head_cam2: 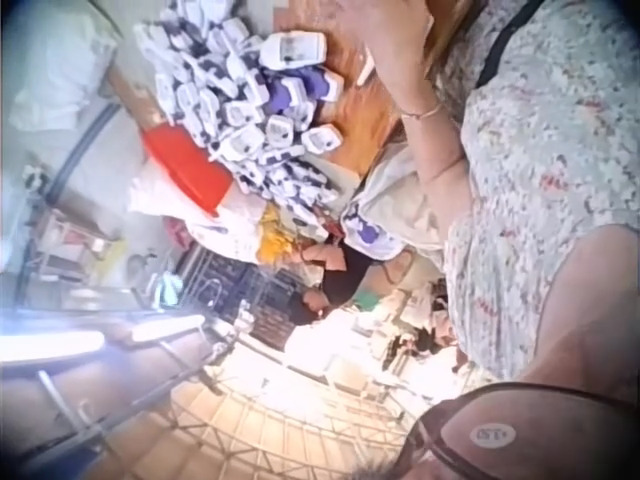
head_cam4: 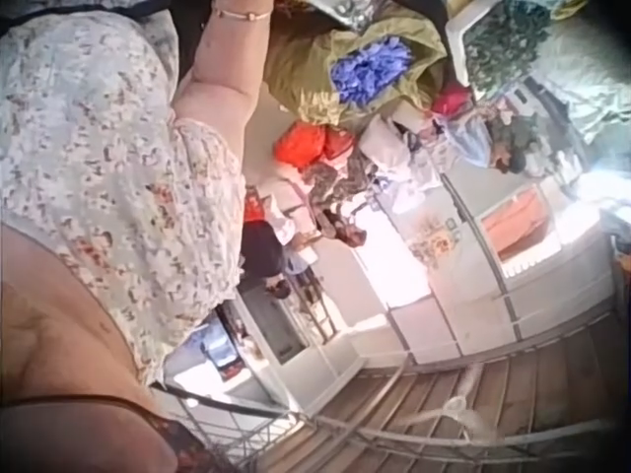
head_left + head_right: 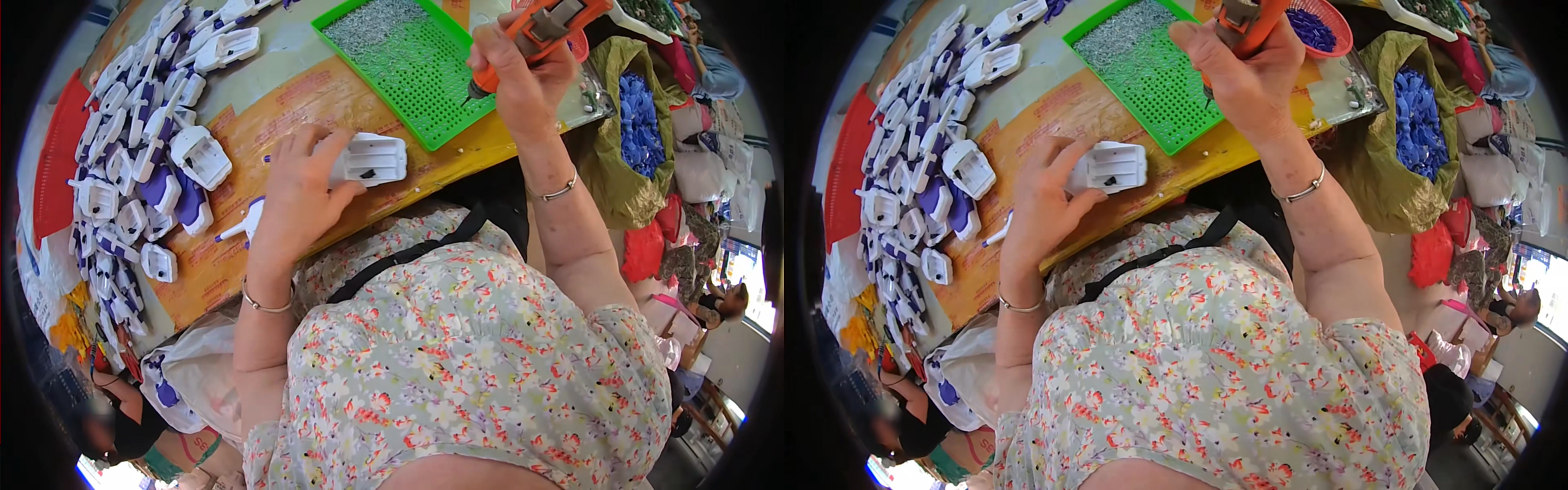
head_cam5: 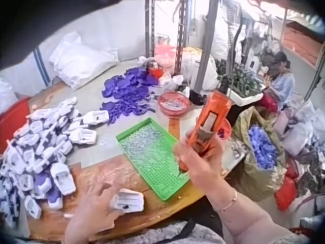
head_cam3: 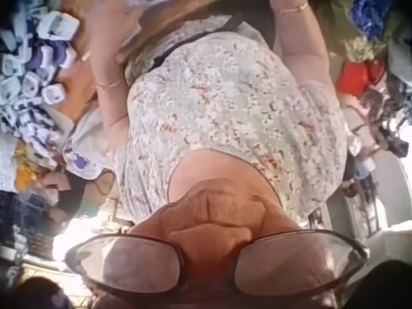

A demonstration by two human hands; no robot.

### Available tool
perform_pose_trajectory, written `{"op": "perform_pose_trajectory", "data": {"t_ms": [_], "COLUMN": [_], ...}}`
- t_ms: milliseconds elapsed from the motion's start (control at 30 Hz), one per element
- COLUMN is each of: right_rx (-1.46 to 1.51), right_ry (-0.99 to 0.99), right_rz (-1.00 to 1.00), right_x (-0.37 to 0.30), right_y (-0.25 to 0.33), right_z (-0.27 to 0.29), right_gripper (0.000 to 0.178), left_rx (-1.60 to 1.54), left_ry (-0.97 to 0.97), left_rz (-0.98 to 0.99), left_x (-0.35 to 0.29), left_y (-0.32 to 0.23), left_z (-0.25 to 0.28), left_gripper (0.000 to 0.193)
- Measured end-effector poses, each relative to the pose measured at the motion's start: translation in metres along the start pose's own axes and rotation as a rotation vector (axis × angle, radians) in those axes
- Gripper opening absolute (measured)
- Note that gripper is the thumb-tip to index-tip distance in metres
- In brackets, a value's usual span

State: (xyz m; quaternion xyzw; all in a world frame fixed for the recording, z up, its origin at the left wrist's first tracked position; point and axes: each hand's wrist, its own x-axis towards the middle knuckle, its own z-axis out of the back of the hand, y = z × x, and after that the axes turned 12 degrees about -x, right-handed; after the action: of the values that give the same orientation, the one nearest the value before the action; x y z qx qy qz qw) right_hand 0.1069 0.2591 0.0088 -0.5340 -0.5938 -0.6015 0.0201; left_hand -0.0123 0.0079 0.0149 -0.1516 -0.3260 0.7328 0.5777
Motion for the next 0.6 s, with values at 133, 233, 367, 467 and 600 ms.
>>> {"op": "perform_pose_trajectory", "data": {"t_ms": [133, 233, 367, 467, 600], "right_rx": [0.27, 0.292, -0.327, -0.4, -0.34], "right_ry": [0.16, 0.122, -0.093, -0.119, -0.06], "right_rz": [0.27, 0.279, -0.189, -0.233, -0.285], "right_x": [0.0, 0.001, -0.012, -0.009, -0.006], "right_y": [-0.014, -0.016, 0.034, 0.042, 0.043], "right_z": [0.005, 0.002, -0.006, -0.011, -0.012], "right_gripper": [0.023, 0.024, 0.024, 0.023, 0.022], "left_rx": [-0.111, -0.147, -0.125, -0.165, -0.147], "left_ry": [-0.016, -0.016, -0.024, -0.018, 0.0], "left_rz": [0.03, 0.069, 0.049, 0.059, 0.027], "left_x": [0.001, 0.0, -0.002, -0.004, -0.003], "left_y": [-0.012, -0.014, -0.013, -0.012, -0.008], "left_z": [-0.009, -0.011, -0.01, -0.01, -0.009], "left_gripper": [0.055, 0.054, 0.055, 0.056, 0.058]}}
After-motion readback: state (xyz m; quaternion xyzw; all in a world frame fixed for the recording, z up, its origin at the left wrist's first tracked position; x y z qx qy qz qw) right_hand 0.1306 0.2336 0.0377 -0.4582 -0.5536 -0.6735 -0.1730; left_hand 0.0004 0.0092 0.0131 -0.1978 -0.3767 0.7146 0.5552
